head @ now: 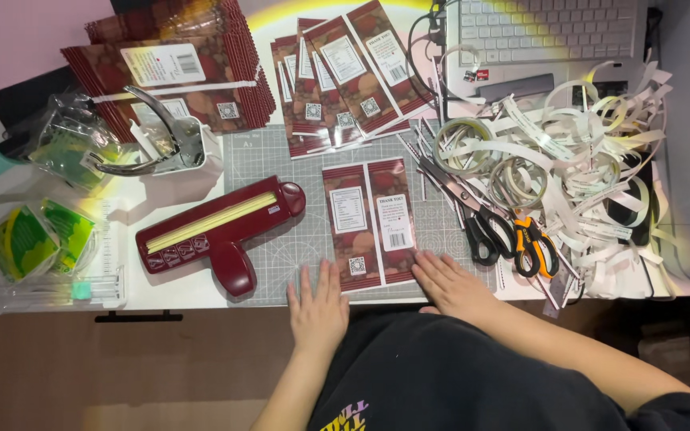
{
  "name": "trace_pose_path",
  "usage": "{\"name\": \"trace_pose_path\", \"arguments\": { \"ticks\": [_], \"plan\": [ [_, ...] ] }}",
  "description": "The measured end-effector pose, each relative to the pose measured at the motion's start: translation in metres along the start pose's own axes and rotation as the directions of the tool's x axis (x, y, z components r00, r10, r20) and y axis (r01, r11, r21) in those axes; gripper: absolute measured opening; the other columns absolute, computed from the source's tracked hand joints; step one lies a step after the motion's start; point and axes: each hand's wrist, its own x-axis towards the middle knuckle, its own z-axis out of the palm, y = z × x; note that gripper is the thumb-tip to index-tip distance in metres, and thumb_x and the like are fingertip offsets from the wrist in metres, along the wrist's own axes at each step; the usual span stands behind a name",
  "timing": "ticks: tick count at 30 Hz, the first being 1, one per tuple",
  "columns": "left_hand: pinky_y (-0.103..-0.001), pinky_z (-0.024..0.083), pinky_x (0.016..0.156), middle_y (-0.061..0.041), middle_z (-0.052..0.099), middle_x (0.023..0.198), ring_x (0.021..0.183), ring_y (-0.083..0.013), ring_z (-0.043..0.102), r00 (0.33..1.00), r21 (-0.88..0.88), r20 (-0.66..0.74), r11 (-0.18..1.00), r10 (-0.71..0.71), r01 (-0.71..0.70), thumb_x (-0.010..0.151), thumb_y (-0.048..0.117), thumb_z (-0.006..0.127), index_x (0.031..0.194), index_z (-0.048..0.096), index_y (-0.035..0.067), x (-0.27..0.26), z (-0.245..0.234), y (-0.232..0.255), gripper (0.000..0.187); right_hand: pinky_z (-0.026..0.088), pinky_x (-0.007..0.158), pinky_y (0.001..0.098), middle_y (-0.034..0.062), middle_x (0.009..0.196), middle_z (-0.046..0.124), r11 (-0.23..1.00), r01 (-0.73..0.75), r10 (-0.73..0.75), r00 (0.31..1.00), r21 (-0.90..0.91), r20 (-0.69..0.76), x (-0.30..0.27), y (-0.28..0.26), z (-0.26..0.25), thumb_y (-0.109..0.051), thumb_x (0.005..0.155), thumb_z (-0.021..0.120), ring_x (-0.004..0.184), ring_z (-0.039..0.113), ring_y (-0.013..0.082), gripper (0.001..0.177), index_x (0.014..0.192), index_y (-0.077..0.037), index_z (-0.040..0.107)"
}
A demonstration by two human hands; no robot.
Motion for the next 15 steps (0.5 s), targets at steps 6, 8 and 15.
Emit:
{"name": "trace_pose_path", "arguments": {
  "ticks": [6, 8, 15],
  "plan": [
    [-0.058, 0.041, 0.112, -0.017, 0.062, 0.140, 0.134, -0.0422, 0.054, 0.962, -0.244, -0.149, 0.934, 0.230, -0.261, 0.092, 0.024, 0.061, 0.135, 0.062, 0.001, 0.015, -0.032, 0.002, 0.049, 0.019, 0.126, 0.0550, 0.0216, 0.161, 0.038, 0.993, -0.038, 0.018, 0.985, 0.113, 0.170, 0.067, -0.004, -0.031, -0.052, 0.104, 0.047, 0.152, 0.032, 0.0398, 0.072, 0.156, -0.004, 0.038],
    [-0.056, 0.041, 0.111, -0.016, 0.060, 0.140, 0.132, -0.0417, 0.055, 0.961, -0.272, -0.205, 0.933, 0.185, -0.237, 0.093, 0.030, 0.052, 0.139, 0.059, 0.006, 0.053, -0.012, 0.009, 0.052, 0.024, 0.123, 0.0516, 0.0167, 0.159, 0.044, 0.993, 0.000, -0.005, 0.999, 0.121, 0.037, 0.104, -0.007, -0.016, -0.048, 0.102, 0.048, 0.148, 0.039, 0.0360, 0.066, 0.154, -0.008, 0.044],
    [-0.058, 0.024, 0.121, -0.029, 0.037, 0.161, 0.151, -0.0445, 0.033, 0.997, -0.315, -0.053, 0.948, -0.057, 0.037, 0.100, 0.043, 0.046, 0.156, 0.037, -0.003, 0.161, 0.013, 0.012, 0.073, 0.032, 0.119, 0.0465, 0.0133, 0.151, 0.056, 0.998, -0.020, 0.028, 0.985, 0.051, -0.173, 0.160, -0.002, 0.004, -0.040, 0.100, 0.051, 0.144, 0.048, 0.0300, 0.052, 0.138, -0.006, 0.060]
  ]
}}
